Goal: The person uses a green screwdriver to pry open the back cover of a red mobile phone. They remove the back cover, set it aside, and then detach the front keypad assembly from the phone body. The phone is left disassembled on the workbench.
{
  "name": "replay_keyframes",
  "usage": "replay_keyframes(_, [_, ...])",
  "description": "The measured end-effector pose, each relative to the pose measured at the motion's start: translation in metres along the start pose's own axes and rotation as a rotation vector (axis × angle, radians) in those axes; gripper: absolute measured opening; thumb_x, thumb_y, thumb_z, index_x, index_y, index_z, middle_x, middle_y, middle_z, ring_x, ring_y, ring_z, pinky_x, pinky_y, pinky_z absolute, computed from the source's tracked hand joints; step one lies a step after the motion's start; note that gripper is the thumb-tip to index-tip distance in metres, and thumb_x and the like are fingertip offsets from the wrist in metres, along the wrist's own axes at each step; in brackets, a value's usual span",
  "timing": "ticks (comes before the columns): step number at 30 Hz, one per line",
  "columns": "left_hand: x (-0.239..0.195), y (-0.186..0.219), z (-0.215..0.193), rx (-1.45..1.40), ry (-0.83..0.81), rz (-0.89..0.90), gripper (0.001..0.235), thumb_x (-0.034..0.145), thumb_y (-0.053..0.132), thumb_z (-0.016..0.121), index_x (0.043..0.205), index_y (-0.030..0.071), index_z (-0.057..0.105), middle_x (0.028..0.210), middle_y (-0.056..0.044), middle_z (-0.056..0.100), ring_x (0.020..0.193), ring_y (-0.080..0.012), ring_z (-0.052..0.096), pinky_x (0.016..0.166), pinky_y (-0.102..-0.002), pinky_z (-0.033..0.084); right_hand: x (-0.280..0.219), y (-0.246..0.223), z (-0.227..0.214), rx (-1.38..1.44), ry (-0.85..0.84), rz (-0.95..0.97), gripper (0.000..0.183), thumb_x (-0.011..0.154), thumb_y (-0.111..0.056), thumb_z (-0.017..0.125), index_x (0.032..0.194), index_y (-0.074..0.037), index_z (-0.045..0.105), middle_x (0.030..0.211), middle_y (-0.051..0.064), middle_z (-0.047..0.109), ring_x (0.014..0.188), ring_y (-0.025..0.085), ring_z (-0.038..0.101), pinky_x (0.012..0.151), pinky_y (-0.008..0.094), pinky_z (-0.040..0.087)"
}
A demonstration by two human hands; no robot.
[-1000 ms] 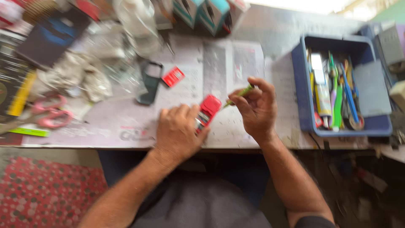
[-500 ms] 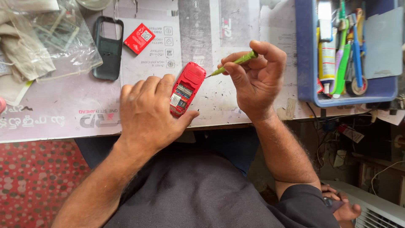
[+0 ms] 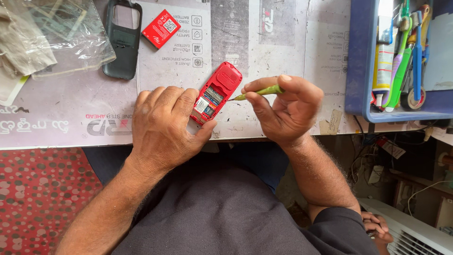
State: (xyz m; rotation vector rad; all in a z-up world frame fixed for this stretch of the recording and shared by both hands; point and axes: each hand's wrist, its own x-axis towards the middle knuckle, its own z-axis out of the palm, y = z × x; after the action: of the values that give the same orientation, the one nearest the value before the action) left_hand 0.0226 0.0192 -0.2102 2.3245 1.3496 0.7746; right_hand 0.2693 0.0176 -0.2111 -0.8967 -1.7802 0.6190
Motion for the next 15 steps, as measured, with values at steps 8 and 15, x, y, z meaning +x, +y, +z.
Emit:
replay_keyframes(8, [-0.0002, 0.0025, -0.0018, 0.040, 0.048, 0.038, 0.047, 0.087, 0.041, 0.083, 0.114, 0.006, 0.068, 0.101, -0.004, 0.066, 0.093, -0.0236, 0.062, 0.085, -0.041, 0.040, -0.0009, 0.0025, -0.0038, 0.036, 0.046, -0.062, 0.056, 0.104, 0.004, 0.065, 0.145, -0.013, 0.030, 0.099, 0.022, 0.072, 0.085, 0.026, 0.078, 0.072, 0.034, 0.070])
replay_keyframes(15, [-0.0008, 0.0027, -0.0002, 0.067, 0.051, 0.051, 0.047, 0.087, 0.040, 0.083, 0.115, 0.005, 0.070, 0.102, -0.006, 0.065, 0.092, -0.0240, 0.061, 0.086, -0.042, 0.039, -0.0046, -0.0040, -0.0091, -0.047, -0.010, -0.063, 0.067, 0.102, 0.001, 0.070, 0.153, -0.017, 0.031, 0.100, 0.022, 0.074, 0.091, 0.029, 0.079, 0.071, 0.036, 0.069])
